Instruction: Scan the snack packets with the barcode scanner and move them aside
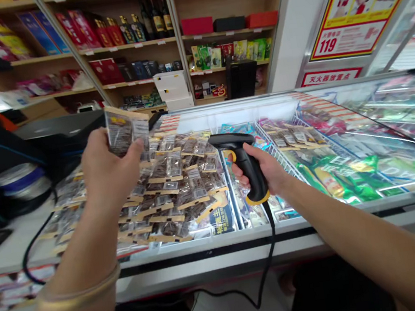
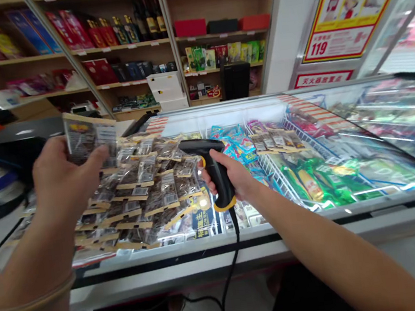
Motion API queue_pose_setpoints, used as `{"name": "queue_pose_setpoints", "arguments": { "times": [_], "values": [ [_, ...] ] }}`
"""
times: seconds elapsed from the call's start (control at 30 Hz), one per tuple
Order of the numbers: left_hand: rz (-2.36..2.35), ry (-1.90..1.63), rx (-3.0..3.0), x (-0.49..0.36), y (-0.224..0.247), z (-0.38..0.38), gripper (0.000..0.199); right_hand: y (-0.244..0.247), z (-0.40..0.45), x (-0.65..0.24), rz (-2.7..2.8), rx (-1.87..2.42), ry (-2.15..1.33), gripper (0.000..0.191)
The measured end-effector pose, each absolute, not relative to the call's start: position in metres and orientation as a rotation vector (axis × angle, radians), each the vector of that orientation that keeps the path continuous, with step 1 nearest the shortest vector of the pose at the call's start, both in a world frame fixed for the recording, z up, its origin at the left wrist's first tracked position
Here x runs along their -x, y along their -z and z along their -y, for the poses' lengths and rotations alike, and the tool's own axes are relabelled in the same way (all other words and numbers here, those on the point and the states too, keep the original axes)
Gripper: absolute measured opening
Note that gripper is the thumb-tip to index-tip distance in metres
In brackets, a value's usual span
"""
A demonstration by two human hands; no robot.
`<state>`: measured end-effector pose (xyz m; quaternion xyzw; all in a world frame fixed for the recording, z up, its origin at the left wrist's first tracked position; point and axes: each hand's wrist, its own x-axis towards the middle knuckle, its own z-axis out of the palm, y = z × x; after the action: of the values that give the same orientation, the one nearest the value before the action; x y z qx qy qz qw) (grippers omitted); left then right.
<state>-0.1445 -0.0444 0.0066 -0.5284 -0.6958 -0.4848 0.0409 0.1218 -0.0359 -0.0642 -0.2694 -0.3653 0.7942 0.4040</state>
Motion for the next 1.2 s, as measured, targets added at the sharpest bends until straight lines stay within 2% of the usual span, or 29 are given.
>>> {"name": "queue_pose_setpoints", "arguments": {
  "times": [0.17,0.3,0.4,0.5,0.73,1.2],
  "values": [
    [2.020,2.520,1.783,0.075,-0.003,0.026,0.020,0.056,0.028,-0.152,0.970,0.723,-1.850,0.039],
    [2.035,2.772,1.875,0.012,0.020,0.008,0.016,0.054,0.023,-0.194,1.042,0.768,-1.729,0.041],
    [2.121,2.749,1.930,-0.015,0.044,0.000,0.012,0.058,0.025,-0.224,1.104,0.796,-1.645,0.042],
    [2.194,2.584,2.023,-0.022,0.061,-0.002,0.012,0.062,0.030,-0.240,1.152,0.823,-1.657,0.046],
    [2.335,2.249,2.159,-0.017,0.070,-0.002,0.019,0.067,0.035,-0.233,1.298,0.871,-1.801,0.045],
    [2.345,2.235,2.167,-0.018,0.075,-0.003,0.019,0.069,0.032,-0.234,1.256,0.897,-1.880,0.046]
  ]
}}
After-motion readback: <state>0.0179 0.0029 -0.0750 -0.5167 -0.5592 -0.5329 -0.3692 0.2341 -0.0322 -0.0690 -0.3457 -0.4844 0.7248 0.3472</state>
